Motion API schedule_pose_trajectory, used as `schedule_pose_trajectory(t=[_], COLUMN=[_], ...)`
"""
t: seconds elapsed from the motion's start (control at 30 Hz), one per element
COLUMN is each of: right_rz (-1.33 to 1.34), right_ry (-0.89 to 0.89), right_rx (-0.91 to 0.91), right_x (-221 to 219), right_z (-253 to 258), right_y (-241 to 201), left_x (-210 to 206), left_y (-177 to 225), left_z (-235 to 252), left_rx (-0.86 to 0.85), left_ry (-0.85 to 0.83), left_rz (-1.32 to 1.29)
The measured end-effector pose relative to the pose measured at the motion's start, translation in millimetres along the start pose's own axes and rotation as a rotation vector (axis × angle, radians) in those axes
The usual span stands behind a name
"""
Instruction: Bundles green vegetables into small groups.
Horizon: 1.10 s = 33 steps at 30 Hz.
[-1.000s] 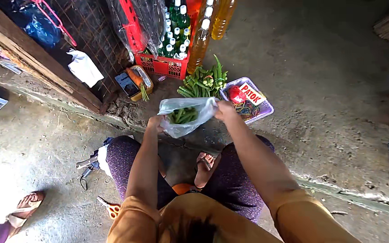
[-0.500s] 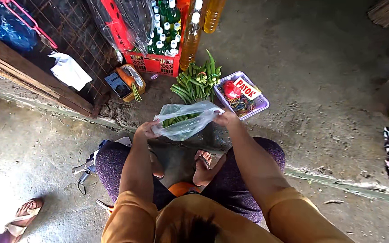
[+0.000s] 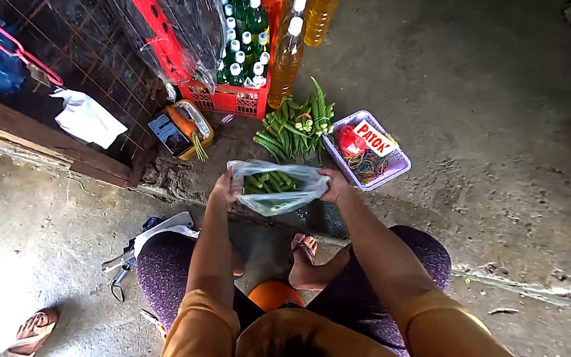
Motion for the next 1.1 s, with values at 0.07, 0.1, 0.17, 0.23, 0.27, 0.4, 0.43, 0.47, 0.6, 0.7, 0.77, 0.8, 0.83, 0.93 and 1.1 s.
schedule_pose_trajectory(t=[0.07,0.1,0.17,0.23,0.27,0.4,0.43,0.47,0.6,0.7,0.77,0.8,0.83,0.93,1.1], right_rz=[-0.368,-0.589,-0.903,-0.991,-1.014,-1.277,-1.283,-1.261,-1.192,-1.06,-0.948,-0.877,-0.802,-0.793,-1.08], right_ry=[0.211,0.307,0.375,0.278,0.148,-0.277,-0.272,-0.268,-0.399,-0.436,-0.366,-0.309,-0.253,-0.211,-0.117], right_rx=[0.148,0.316,0.683,1.001,1.119,1.05,1.055,1.071,0.987,0.877,0.756,0.698,0.639,0.603,1.074], right_x=[-4,-8,-23,-49,-64,-113,-121,-127,-151,-155,-143,-137,-131,-118,-112], right_z=[4,-4,-35,-76,-89,-60,-45,-33,-2,17,31,39,45,47,-13], right_y=[0,-5,-20,-23,-16,12,11,7,-7,-10,-8,-7,-9,-16,-11], left_x=[7,9,8,2,2,-2,-10,-20,-50,-49,-43,-40,-37,-24,-15], left_y=[-6,-7,-4,1,4,16,15,12,1,10,14,16,19,23,15], left_z=[12,13,10,4,-3,-47,-56,-59,-20,12,20,21,25,48,10], left_rx=[-0.011,-0.01,-0.011,-0.097,-0.174,-0.708,-0.887,-1.032,-0.997,-0.891,-0.782,-0.705,-0.641,-0.58,-0.795], left_ry=[0.22,0.276,0.335,0.437,0.5,0.635,0.573,0.438,0.068,0.125,0.11,0.121,0.133,0.092,0.249], left_rz=[0.201,0.225,0.185,0.186,0.243,0.793,0.898,0.977,1.367,1.308,1.131,1.056,1.01,0.939,0.928])
Point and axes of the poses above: each hand's wrist, its own z-axis towards the middle knuckle, its own x-axis out of the back of the hand, y = z × x, the point moved 2 cm from there along z, towards the middle knuckle, and after that the axes turned 13 degrees about y, right-handed, at the moved point
